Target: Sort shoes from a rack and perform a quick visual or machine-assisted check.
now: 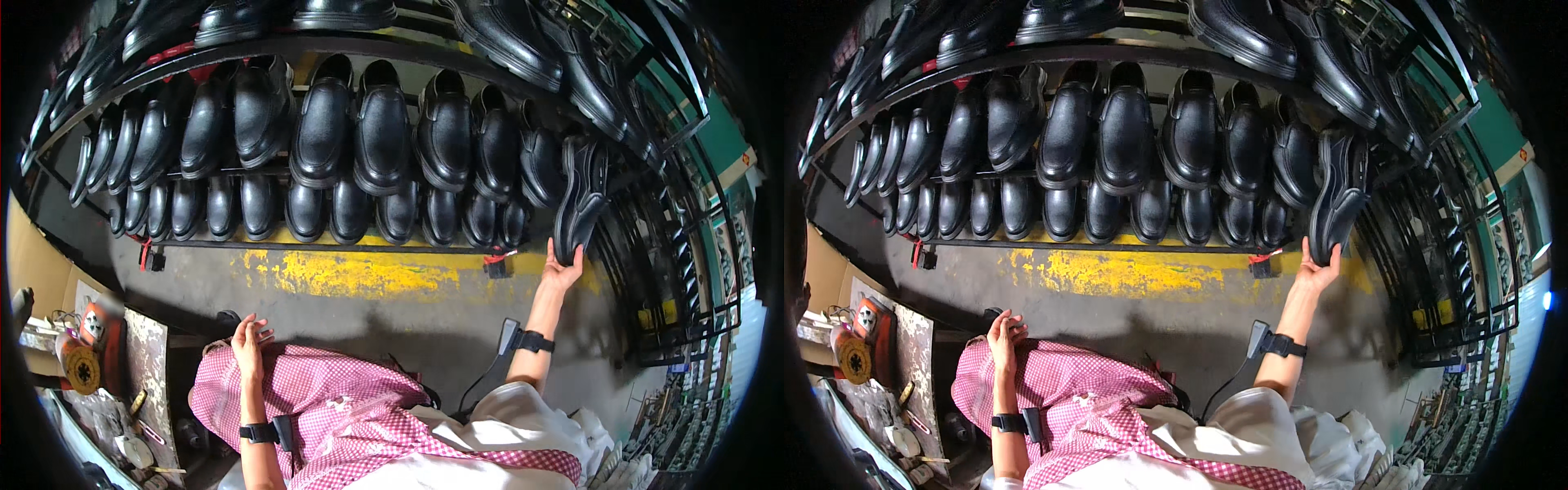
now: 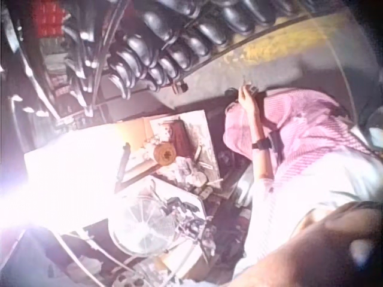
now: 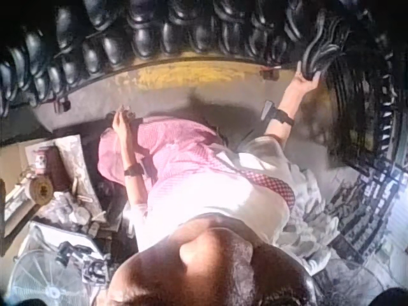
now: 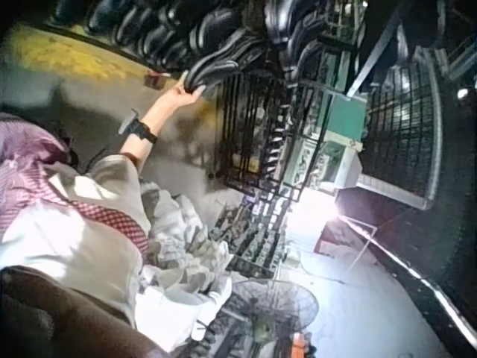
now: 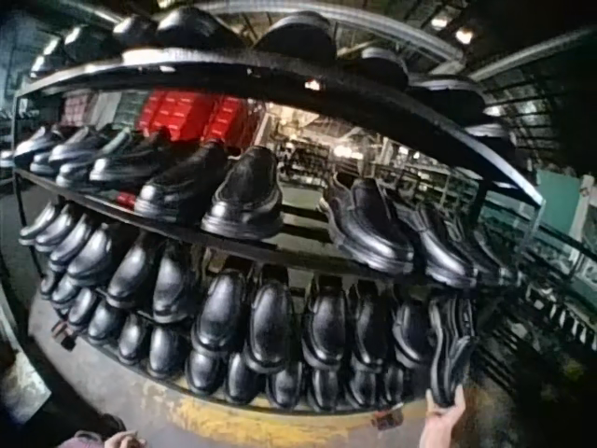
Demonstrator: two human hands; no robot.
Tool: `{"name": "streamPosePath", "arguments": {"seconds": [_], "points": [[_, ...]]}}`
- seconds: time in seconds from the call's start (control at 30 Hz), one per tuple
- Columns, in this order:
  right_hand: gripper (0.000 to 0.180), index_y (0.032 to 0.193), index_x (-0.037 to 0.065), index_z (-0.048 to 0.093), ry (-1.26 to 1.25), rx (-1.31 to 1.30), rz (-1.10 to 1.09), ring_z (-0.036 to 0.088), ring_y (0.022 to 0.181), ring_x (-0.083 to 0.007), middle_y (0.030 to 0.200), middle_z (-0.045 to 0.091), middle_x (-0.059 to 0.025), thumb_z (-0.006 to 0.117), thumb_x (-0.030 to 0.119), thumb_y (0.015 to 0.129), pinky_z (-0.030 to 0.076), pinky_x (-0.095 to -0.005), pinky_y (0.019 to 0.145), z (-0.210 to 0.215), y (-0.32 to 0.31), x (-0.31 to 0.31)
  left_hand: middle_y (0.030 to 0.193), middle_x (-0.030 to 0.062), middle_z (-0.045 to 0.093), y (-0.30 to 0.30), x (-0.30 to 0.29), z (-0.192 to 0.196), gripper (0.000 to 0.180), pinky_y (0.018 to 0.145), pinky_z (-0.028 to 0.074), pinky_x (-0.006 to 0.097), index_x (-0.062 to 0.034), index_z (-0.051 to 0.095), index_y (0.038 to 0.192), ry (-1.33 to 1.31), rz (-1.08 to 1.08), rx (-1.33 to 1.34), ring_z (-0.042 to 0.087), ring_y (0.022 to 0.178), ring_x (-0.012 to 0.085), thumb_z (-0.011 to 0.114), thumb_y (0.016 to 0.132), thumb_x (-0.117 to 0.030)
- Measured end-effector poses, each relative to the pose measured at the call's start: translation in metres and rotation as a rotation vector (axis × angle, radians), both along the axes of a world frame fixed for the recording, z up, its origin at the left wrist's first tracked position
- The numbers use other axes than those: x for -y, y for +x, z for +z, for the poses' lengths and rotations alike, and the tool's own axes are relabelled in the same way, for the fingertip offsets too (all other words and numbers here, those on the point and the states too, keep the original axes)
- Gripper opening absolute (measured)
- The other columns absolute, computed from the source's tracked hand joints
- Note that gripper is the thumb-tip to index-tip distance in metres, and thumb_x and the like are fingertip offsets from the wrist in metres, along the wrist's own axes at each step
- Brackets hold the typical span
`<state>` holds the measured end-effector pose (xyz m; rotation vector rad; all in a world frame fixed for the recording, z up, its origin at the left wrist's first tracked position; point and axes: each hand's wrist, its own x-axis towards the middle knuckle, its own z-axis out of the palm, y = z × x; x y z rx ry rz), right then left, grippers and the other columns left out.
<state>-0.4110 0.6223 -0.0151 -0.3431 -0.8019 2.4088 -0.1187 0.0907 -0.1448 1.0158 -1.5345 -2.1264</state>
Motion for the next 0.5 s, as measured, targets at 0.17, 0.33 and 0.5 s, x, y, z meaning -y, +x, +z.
{"name": "streamPosePath", "arguments": {"seconds": [0.17,0.33,0.5], "points": [[0.046,0.118,0.001,0.049,0.124,0.13,-0.006,0.051,0.108,-0.0335,0.127,0.047,-0.0149,0.064,0.023,0.081,0.044,-0.0565,0.089,0.027,-0.081,-0.031,0.091,0.0078,0.065,-0.003,-0.005,0.002,0.029,0.06,0.053,0.027,-0.0025,0.052,0.115,-0.029,-0.043,-0.016,0.064,0.07,0.0156,0.045,0.095,-0.022],[0.112,0.143,0.012,0.013,0.225,0.492,0.073,0.014,0.134,-0.0308,0.148,0.008,-0.01,0.062,0.07,0.062,0.02,-0.0596,0.1,0.033,-0.102,-0.015,0.091,0.0091,0.064,0.001,-0.002,0.002,0.028,0.06,0.052,0.026,-0.0014,0.051,0.115,-0.055,-0.01,-0.013,0.063,0.068,0.0163,0.044,0.095,-0.019],[0.108,0.142,0.009,0.014,0.475,0.48,0.388,0.019,0.129,-0.0459,0.143,0.016,-0.0198,0.075,0.052,0.063,0.03,-0.0644,0.093,0.048,-0.073,0.045,0.091,0.0116,0.064,-0.006,-0.014,-0.003,0.027,0.061,0.052,0.027,0.0012,0.051,0.115,-0.119,-0.067,0.022,0.062,0.069,0.0165,0.041,0.095,-0.014]]}}
